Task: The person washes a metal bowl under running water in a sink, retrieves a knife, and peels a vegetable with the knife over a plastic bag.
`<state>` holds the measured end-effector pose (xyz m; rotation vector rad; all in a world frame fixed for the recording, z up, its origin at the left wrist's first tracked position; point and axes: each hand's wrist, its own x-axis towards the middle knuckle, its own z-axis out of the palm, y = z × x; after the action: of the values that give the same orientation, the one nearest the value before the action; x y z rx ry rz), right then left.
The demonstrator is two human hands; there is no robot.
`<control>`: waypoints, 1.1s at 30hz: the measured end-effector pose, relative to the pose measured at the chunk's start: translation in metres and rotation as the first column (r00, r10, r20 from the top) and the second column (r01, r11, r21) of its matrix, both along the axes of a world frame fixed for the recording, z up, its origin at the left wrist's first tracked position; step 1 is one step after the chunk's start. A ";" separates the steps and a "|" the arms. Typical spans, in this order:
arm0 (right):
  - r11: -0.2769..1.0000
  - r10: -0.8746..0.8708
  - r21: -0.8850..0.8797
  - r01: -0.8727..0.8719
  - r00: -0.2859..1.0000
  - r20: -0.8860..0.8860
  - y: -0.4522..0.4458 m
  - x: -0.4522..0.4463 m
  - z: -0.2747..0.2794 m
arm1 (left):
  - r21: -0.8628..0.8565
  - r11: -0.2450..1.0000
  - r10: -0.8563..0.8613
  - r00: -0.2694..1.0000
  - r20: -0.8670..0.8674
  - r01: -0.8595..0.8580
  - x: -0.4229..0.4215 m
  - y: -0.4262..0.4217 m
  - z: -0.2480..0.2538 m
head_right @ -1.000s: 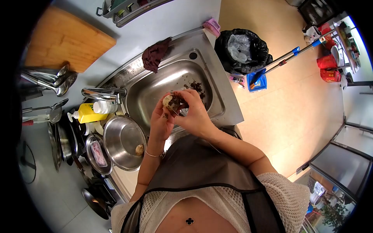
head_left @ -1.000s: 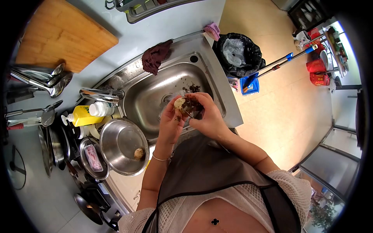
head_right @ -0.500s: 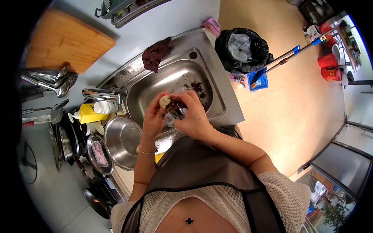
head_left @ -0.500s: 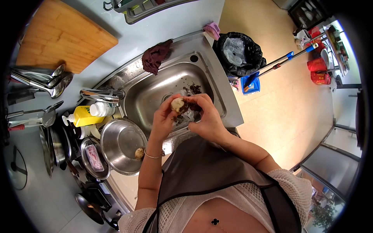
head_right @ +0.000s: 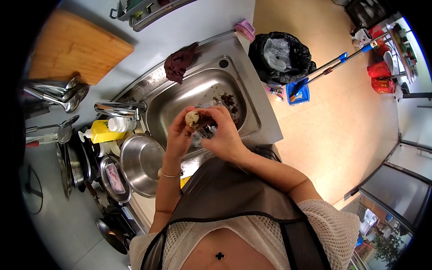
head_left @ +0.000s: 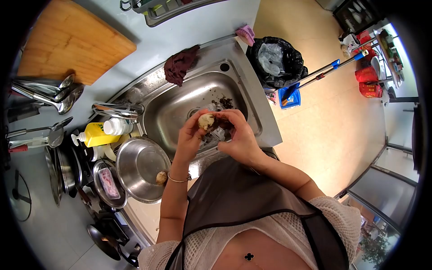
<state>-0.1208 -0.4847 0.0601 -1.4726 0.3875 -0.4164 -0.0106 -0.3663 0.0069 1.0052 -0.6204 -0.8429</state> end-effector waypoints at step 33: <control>0.973 -0.136 -0.196 0.121 0.989 -0.060 0.003 0.001 0.008 | 0.002 0.996 0.089 0.977 -0.191 -0.090 -0.020 0.001 0.005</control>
<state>-0.1202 -0.4817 0.0679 -1.6594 0.5146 -0.5158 -0.0302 -0.3653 0.0121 0.9261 -0.4109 -0.8452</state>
